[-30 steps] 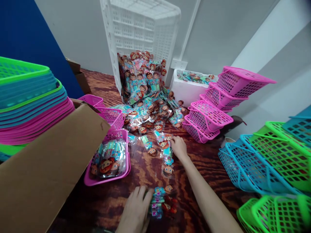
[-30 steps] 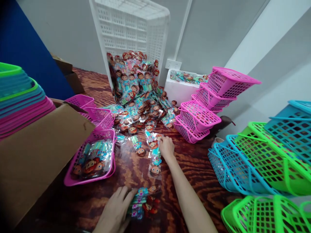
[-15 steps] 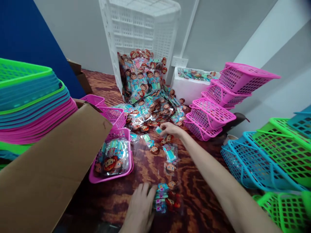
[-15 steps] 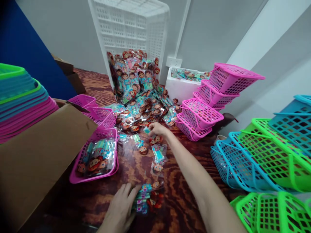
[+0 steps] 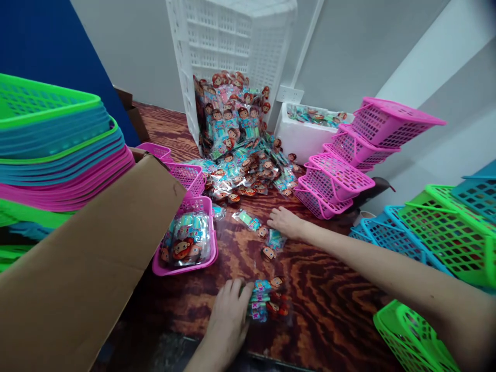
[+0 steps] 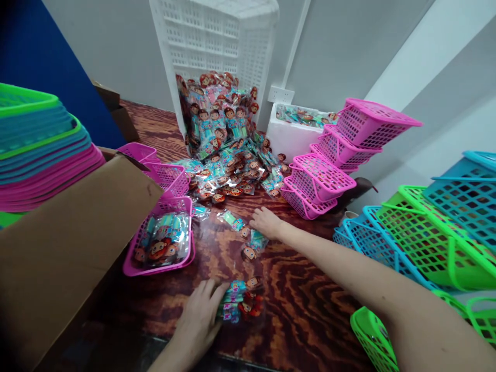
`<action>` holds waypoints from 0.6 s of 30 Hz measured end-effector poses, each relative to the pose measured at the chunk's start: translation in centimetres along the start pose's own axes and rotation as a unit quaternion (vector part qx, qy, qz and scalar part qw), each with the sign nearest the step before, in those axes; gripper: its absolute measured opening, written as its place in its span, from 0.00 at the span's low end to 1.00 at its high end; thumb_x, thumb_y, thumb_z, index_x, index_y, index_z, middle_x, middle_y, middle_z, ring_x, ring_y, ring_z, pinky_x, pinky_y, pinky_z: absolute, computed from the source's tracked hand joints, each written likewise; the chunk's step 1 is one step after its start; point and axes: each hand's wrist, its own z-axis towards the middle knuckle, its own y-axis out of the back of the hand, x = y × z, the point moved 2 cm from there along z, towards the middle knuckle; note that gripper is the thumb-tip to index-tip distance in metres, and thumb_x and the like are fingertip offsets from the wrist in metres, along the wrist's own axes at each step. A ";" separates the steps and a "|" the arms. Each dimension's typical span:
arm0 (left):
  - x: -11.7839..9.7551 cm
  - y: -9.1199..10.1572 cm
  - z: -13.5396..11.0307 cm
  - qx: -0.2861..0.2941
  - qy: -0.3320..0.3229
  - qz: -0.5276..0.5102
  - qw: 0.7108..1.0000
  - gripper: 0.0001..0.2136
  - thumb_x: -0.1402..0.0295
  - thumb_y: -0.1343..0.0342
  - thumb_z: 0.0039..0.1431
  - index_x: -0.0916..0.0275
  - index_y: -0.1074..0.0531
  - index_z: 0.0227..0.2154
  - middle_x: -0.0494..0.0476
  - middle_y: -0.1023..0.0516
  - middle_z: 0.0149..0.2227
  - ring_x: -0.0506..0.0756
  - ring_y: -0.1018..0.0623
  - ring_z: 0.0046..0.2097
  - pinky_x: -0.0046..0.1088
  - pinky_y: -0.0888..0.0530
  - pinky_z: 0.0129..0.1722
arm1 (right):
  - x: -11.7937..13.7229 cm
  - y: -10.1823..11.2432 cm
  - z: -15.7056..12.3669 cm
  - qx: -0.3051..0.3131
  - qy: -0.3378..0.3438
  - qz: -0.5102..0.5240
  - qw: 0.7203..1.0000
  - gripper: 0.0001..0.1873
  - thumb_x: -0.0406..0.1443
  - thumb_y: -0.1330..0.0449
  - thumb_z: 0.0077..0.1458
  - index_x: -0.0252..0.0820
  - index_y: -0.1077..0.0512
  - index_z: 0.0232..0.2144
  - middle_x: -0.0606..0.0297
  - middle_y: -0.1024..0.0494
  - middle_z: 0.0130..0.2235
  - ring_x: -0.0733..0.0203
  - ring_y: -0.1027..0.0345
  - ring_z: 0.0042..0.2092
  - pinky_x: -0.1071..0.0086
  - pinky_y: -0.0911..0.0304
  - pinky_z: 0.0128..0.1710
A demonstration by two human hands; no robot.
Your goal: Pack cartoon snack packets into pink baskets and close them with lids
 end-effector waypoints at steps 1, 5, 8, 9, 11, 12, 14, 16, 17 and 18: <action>0.0 0.0 0.0 0.001 -0.001 -0.001 1.000 0.34 0.81 0.49 0.47 0.56 0.36 0.60 0.57 0.34 0.55 0.60 0.35 0.55 0.35 0.37 0.57 | -0.5 0.3 -0.2 -0.002 -0.027 -0.001 1.000 0.12 0.29 0.44 0.58 0.39 0.23 0.42 0.47 0.26 0.49 0.47 0.40 0.55 0.59 0.49 0.54; 0.0 0.2 -0.1 -0.001 -0.010 0.004 1.000 0.33 0.81 0.49 0.49 0.56 0.37 0.60 0.58 0.34 0.55 0.60 0.35 0.55 0.36 0.36 0.57 | -1.3 1.0 -1.3 -0.002 -0.099 0.018 0.995 0.13 0.30 0.35 0.48 0.38 0.23 0.39 0.46 0.28 0.52 0.43 0.39 0.55 0.58 0.46 0.51; 0.1 0.2 -0.2 -0.003 -0.021 0.004 1.000 0.33 0.81 0.50 0.49 0.56 0.36 0.60 0.58 0.33 0.55 0.60 0.35 0.55 0.36 0.36 0.57 | -1.4 0.7 -2.4 -0.003 -0.146 0.048 0.988 0.12 0.30 0.39 0.52 0.41 0.24 0.41 0.52 0.24 0.46 0.49 0.32 0.47 0.61 0.43 0.47; 0.2 0.1 -0.2 -0.005 -0.024 0.000 1.000 0.33 0.81 0.50 0.49 0.56 0.36 0.60 0.58 0.33 0.55 0.59 0.35 0.55 0.36 0.37 0.57 | -1.3 0.5 -2.8 -0.007 -0.161 0.058 0.985 0.12 0.29 0.41 0.54 0.41 0.25 0.41 0.53 0.24 0.45 0.50 0.31 0.46 0.62 0.42 0.46; 0.5 -0.2 -0.1 -0.012 -0.030 -0.008 0.999 0.33 0.81 0.49 0.48 0.56 0.37 0.60 0.57 0.34 0.55 0.60 0.35 0.55 0.36 0.37 0.57 | -1.2 0.0 -3.2 -0.019 -0.182 0.079 0.980 0.13 0.28 0.45 0.56 0.40 0.26 0.42 0.52 0.24 0.46 0.51 0.32 0.48 0.64 0.42 0.46; 0.6 -0.4 -0.1 -0.017 -0.033 -0.010 0.999 0.34 0.81 0.49 0.48 0.56 0.37 0.60 0.57 0.34 0.55 0.60 0.35 0.55 0.36 0.37 0.57 | -1.0 -0.2 -3.4 -0.023 -0.186 0.092 0.978 0.13 0.27 0.46 0.56 0.40 0.26 0.41 0.51 0.24 0.47 0.51 0.32 0.50 0.64 0.43 0.48; 0.8 -0.7 -0.1 -0.027 -0.035 -0.014 0.999 0.34 0.81 0.49 0.48 0.55 0.37 0.60 0.57 0.34 0.55 0.60 0.35 0.55 0.36 0.37 0.57 | -0.6 -0.7 -3.5 -0.027 -0.188 0.128 0.973 0.12 0.27 0.44 0.54 0.40 0.26 0.40 0.50 0.23 0.47 0.50 0.33 0.52 0.62 0.45 0.52; 0.8 -0.8 -0.1 -0.027 -0.037 -0.013 0.999 0.34 0.81 0.49 0.48 0.55 0.37 0.60 0.57 0.34 0.55 0.60 0.36 0.55 0.36 0.37 0.57 | 0.1 -1.1 -3.6 -0.030 -0.193 0.178 0.965 0.11 0.26 0.42 0.51 0.40 0.26 0.38 0.51 0.22 0.46 0.49 0.33 0.53 0.59 0.48 0.56; 0.8 -0.8 -0.1 -0.024 -0.035 -0.012 0.999 0.34 0.81 0.49 0.48 0.55 0.37 0.60 0.58 0.34 0.55 0.60 0.36 0.55 0.37 0.37 0.57 | 0.4 -1.3 -3.7 -0.033 -0.200 0.208 0.957 0.12 0.26 0.40 0.49 0.41 0.26 0.37 0.52 0.21 0.45 0.49 0.32 0.53 0.58 0.50 0.58; 0.8 -0.8 -0.1 -0.022 -0.034 -0.010 0.999 0.34 0.81 0.50 0.48 0.56 0.37 0.61 0.58 0.34 0.56 0.60 0.36 0.56 0.37 0.37 0.57 | 0.7 -1.6 -3.9 -0.038 -0.212 0.241 0.946 0.12 0.25 0.39 0.48 0.41 0.26 0.36 0.53 0.21 0.44 0.48 0.31 0.52 0.57 0.50 0.58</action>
